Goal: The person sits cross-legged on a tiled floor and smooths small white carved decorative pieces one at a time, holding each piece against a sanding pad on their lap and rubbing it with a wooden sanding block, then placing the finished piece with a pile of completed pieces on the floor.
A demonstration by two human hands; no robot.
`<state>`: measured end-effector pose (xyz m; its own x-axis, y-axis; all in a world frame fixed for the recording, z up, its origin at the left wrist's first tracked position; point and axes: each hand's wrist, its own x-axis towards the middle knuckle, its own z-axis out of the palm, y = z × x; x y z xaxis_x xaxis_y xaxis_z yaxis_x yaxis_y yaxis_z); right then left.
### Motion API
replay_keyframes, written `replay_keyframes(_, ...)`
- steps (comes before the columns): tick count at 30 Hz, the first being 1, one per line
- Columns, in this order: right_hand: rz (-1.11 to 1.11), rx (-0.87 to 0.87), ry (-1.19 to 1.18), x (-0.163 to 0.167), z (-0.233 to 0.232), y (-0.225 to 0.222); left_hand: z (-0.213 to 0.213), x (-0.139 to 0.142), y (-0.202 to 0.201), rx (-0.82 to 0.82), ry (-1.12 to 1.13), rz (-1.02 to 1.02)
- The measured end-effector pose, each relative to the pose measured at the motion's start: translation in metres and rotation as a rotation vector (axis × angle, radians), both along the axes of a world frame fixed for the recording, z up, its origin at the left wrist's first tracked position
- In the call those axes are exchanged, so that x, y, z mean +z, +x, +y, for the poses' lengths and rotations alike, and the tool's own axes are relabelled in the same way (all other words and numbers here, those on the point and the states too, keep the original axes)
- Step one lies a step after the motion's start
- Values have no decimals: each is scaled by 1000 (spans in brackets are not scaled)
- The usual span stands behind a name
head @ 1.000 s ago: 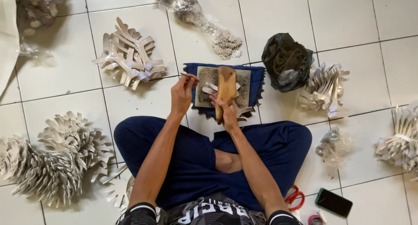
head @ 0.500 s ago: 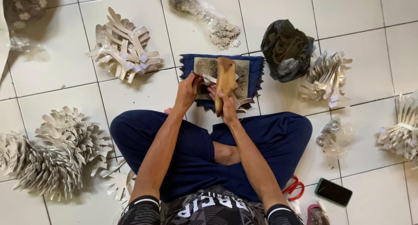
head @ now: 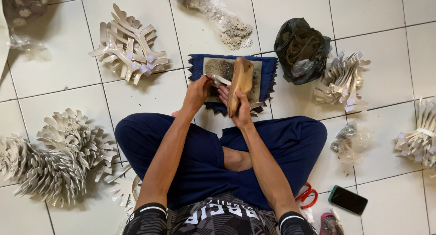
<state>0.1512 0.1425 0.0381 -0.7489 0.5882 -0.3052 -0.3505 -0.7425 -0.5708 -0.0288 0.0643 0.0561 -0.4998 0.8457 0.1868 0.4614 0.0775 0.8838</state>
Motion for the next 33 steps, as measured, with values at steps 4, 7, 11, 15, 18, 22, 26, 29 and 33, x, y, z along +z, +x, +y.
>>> replay_keyframes(4, -24, 27, 44, -1, 1, -1, -2, 12, -2, -25, -20, -2)
replay_keyframes(7, -48, 35, 65, -2, 1, -2, -6, 23, -4, 122, -6, -185)
replay_keyframes(11, -57, 47, 78, -2, 1, -1, -9, 31, -4, 104, 39, -218)
replay_keyframes(15, -55, 45, 87, -2, 0, 0, -6, 24, 3, 39, 38, -181)
replay_keyframes(18, -67, 41, 86, -2, 0, -1, -2, 16, 4, 39, 10, -131)
replay_keyframes(22, -68, 36, 84, -2, 0, -2, -1, 9, 3, 55, -4, -134)
replay_keyframes(26, -75, 41, 93, 0, 1, -1, -1, 8, 3, 51, -7, -83)
replay_keyframes(29, -78, 44, 103, 1, 0, -2, -1, 8, 3, 38, -1, -59)
replay_keyframes(33, -81, 44, 107, 1, 0, -2, -2, 9, 2, 25, -15, -25)
